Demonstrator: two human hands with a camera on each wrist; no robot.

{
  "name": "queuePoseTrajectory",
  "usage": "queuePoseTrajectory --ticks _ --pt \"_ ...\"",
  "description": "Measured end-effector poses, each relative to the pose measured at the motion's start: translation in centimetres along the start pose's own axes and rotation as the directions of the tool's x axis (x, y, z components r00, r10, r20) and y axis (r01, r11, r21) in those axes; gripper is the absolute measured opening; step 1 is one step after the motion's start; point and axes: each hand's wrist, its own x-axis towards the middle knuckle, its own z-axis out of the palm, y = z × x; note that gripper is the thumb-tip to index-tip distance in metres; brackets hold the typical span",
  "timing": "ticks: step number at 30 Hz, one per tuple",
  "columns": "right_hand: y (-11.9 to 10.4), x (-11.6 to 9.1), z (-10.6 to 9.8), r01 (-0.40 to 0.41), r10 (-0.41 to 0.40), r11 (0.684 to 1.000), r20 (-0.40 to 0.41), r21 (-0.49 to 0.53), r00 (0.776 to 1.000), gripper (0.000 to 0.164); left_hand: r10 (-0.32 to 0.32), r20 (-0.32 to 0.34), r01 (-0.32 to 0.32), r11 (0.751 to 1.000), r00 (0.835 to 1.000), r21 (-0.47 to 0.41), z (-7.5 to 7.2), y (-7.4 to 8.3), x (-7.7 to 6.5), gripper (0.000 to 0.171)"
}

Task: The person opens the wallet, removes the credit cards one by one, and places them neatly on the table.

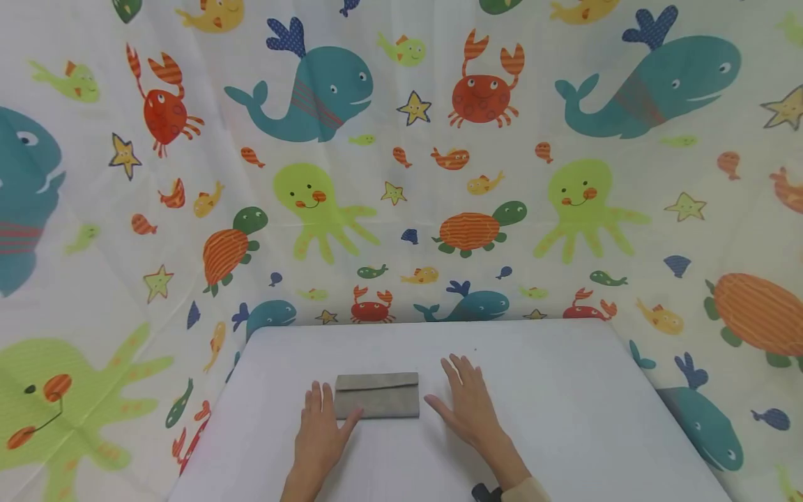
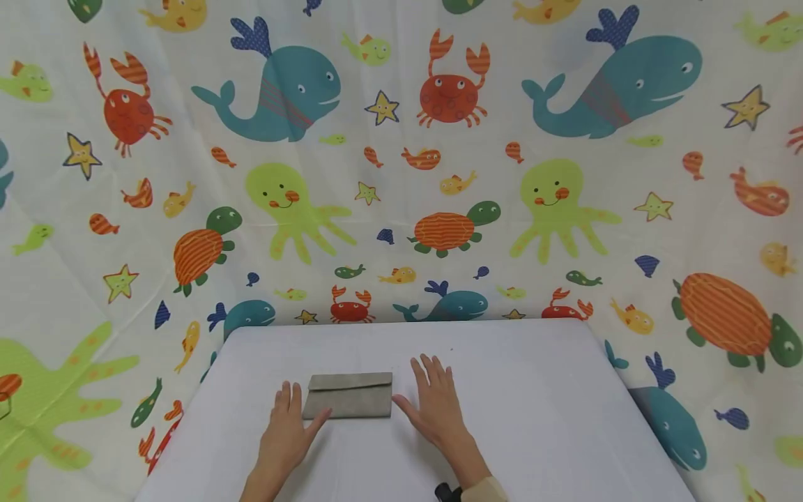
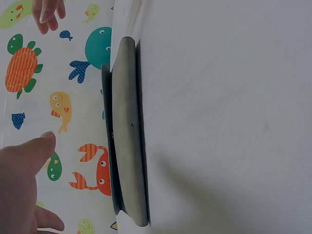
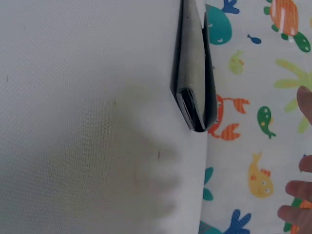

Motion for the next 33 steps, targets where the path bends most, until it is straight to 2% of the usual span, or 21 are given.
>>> queuePoseTrajectory --ticks 4,14,25,33 --pt "-0.2 0.5 0.3 0.024 -0.024 1.0 0.016 -0.016 1.0 0.078 -0.016 -0.014 0.016 1.0 1.0 -0.026 0.6 -0.3 0.3 0.099" --pt "-1.1 1.3 1.1 0.079 -0.079 0.997 -0.024 -0.013 0.997 0.072 -0.026 -0.043 0.023 0.997 0.999 -0.071 1.8 -0.3 0.6 0.101" --pt "-2.5 2.4 2.4 0.075 -0.076 0.997 0.037 0.033 0.996 0.071 -0.034 -0.046 0.031 0.997 0.998 -0.076 2.9 -0.8 0.6 0.093" --pt "-3.2 3.1 3.4 0.115 -0.117 0.993 0.055 0.035 0.992 0.071 -0.037 -0.043 0.034 0.997 0.998 -0.073 3.8 -1.4 0.6 0.092"
